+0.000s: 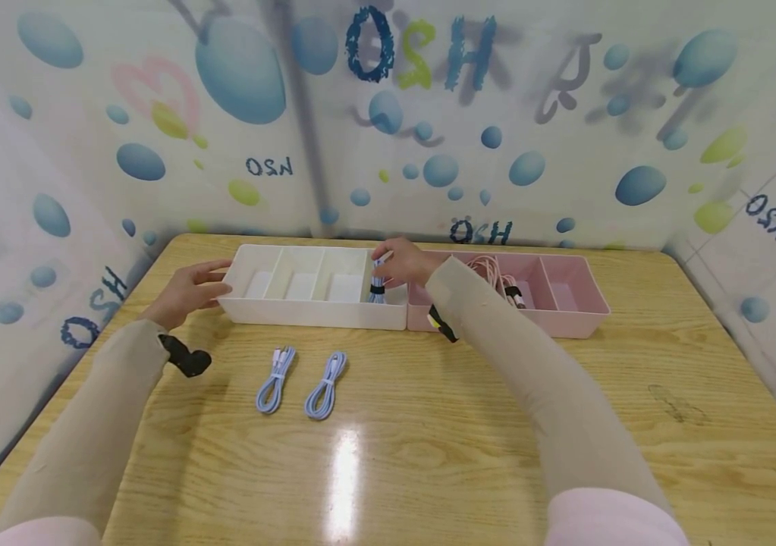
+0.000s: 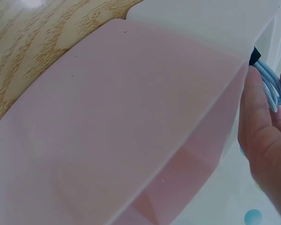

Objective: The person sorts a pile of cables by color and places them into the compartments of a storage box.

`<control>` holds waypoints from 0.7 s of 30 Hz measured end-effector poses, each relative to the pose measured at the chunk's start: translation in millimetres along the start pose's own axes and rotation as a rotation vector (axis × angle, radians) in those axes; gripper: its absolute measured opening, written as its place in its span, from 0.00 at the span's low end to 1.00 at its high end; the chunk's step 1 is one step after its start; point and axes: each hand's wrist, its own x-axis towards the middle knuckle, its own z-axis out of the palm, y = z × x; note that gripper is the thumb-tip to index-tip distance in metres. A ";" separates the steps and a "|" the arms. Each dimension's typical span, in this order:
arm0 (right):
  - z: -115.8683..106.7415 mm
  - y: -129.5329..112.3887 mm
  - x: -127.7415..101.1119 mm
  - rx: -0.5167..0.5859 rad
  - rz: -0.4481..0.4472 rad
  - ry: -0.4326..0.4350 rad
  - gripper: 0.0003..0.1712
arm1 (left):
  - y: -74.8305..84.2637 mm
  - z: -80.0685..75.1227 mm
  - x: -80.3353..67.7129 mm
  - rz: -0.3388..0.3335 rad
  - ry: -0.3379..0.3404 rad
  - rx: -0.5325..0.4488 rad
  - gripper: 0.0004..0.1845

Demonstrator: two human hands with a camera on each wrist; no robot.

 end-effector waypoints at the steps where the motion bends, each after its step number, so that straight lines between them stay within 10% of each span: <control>1: 0.2 0.2 0.1 -0.003 0.000 0.000 0.22 | 0.0 0.0 0.1 -0.001 0.000 0.002 0.30; 21: 0.3 5.6 4.9 0.016 -0.002 -0.033 0.23 | -2.1 -0.3 2.0 -0.011 -0.002 -0.003 0.30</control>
